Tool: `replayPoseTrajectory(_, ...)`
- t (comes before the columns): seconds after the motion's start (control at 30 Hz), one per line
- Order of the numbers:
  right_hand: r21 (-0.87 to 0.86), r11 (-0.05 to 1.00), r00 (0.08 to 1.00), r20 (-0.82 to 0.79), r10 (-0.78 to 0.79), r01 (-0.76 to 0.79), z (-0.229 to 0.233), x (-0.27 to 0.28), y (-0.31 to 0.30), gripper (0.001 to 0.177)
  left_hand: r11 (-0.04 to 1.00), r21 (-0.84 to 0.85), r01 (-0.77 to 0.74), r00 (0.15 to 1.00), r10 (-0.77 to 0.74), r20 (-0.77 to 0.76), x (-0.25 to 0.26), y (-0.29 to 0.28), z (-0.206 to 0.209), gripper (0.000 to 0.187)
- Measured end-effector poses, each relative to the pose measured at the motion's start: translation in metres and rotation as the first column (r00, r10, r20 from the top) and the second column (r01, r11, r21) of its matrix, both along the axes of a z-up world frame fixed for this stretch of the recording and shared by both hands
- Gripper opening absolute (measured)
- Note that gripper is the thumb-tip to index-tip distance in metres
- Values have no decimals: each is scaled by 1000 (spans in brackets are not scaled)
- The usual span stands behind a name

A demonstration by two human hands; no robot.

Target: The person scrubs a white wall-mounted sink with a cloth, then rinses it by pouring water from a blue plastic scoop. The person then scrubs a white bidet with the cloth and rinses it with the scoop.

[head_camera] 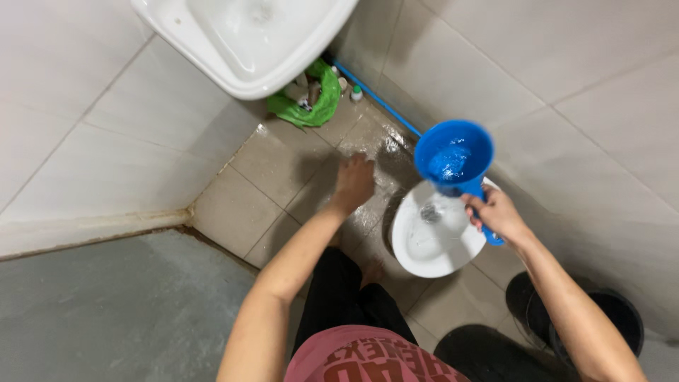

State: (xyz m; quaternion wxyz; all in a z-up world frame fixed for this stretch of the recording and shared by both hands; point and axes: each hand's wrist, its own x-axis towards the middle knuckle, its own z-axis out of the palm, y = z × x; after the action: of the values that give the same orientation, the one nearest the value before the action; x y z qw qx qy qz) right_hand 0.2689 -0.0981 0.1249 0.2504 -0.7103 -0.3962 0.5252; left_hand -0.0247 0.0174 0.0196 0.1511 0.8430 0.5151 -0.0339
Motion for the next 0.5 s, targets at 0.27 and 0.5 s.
replayPoseTrajectory(0.27,-61,933,835,428,345,-354,86,-99,87,51,758,536,371,784,52,-618,-92,120,36,90)
replayPoseTrajectory(0.5,-44,916,754,551,356,-400,167,-159,190,48,695,559,451,791,-22,-611,-68,250,19,87)
